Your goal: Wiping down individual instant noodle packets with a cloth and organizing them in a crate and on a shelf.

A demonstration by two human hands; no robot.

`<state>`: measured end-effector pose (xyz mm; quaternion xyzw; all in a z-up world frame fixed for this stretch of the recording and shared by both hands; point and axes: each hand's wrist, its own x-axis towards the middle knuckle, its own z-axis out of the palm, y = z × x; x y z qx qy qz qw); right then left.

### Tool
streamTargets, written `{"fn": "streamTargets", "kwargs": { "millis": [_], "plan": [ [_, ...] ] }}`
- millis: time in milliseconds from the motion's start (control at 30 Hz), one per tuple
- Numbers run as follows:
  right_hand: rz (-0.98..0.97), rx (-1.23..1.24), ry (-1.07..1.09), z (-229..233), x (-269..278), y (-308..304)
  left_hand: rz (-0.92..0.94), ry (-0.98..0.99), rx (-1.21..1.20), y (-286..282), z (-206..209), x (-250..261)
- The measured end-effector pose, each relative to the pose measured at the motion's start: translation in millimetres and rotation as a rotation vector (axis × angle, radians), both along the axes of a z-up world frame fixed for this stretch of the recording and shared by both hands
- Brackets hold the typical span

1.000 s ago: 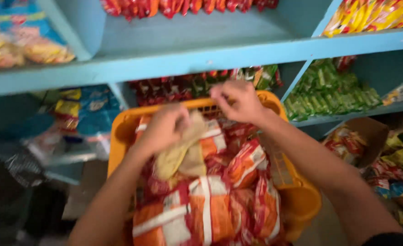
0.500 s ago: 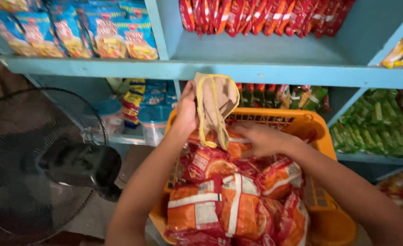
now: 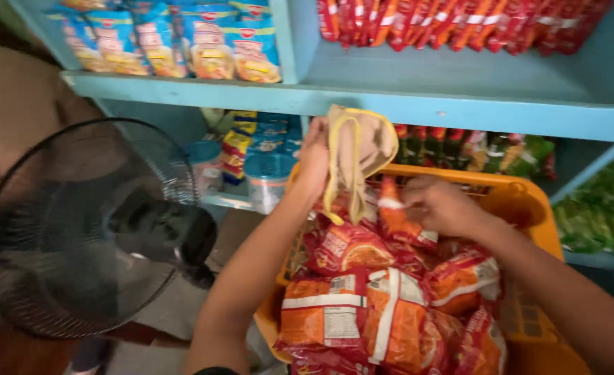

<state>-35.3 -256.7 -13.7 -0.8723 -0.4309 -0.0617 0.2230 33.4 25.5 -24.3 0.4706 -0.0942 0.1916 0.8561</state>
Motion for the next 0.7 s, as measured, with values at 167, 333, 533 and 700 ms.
{"fn": "streamTargets", "kwargs": {
  "millis": [167,333,533,700],
  "plan": [
    [-0.133,0.123,0.171,33.3,-17.4,-5.0,-0.031,-0.02,-0.008,10.5,22.2,-15.5],
    [-0.083,0.043,0.052,33.4,-35.1,6.2,-0.064,-0.027,0.012,3.7,4.5,-4.8],
    [-0.49,-0.334,0.029,31.4,-37.8,19.2,0.088,-0.062,0.235,1.4,-14.6,11.2],
    [-0.553,-0.499,-0.078,13.4,-27.3,14.0,0.144,-0.061,0.266,-4.7,-12.7,7.1]
  ]
}}
